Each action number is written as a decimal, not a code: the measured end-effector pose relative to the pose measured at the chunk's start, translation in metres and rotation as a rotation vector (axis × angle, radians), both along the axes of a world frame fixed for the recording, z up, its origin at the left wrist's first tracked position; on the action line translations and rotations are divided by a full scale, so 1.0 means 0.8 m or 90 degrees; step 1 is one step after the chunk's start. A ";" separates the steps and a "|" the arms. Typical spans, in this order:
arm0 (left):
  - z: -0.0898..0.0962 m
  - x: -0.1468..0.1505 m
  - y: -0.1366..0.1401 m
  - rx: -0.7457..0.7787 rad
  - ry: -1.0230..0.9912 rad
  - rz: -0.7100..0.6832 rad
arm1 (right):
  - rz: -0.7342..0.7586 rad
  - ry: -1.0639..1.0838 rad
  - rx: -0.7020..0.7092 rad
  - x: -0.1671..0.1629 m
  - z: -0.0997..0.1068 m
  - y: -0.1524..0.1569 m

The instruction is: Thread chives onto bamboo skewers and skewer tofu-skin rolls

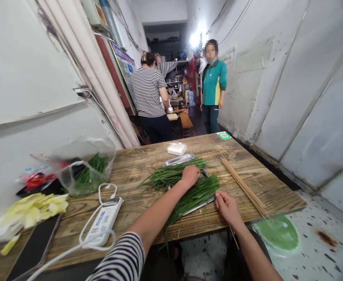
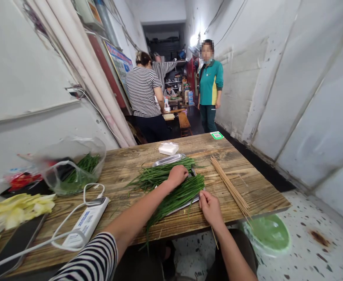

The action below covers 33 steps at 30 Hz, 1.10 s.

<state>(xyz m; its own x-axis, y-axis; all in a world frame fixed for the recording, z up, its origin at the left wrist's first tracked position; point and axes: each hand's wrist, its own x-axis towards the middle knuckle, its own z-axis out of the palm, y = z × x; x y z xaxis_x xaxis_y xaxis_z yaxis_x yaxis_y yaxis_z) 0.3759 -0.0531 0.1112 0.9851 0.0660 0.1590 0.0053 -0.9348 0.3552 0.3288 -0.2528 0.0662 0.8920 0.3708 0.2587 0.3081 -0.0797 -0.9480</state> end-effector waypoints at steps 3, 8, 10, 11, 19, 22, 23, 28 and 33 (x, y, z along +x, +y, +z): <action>0.001 0.003 -0.003 -0.159 -0.062 -0.002 | 0.006 0.004 0.000 0.000 0.000 0.000; 0.000 0.001 -0.017 -0.546 -0.024 -0.036 | 0.013 0.004 0.001 0.001 -0.002 0.000; 0.002 -0.001 -0.021 -0.594 -0.020 -0.033 | 0.011 0.001 0.006 0.002 -0.003 0.001; 0.004 -0.002 -0.022 -0.608 -0.018 -0.024 | 0.009 -0.002 0.007 0.002 -0.003 0.001; 0.013 -0.005 -0.026 -0.589 -0.024 0.062 | 0.009 -0.012 -0.012 0.004 -0.013 -0.002; 0.014 -0.006 -0.027 -0.596 -0.025 0.032 | 0.001 -0.011 -0.018 0.010 -0.019 -0.003; 0.014 -0.006 -0.027 -0.600 -0.025 0.022 | 0.000 -0.011 -0.020 0.011 -0.020 -0.003; 0.013 -0.010 -0.025 -0.624 -0.032 0.007 | 0.009 -0.011 -0.023 0.009 -0.014 -0.003; 0.008 -0.007 -0.024 -0.621 -0.073 0.008 | -0.001 -0.008 -0.026 0.006 -0.009 -0.002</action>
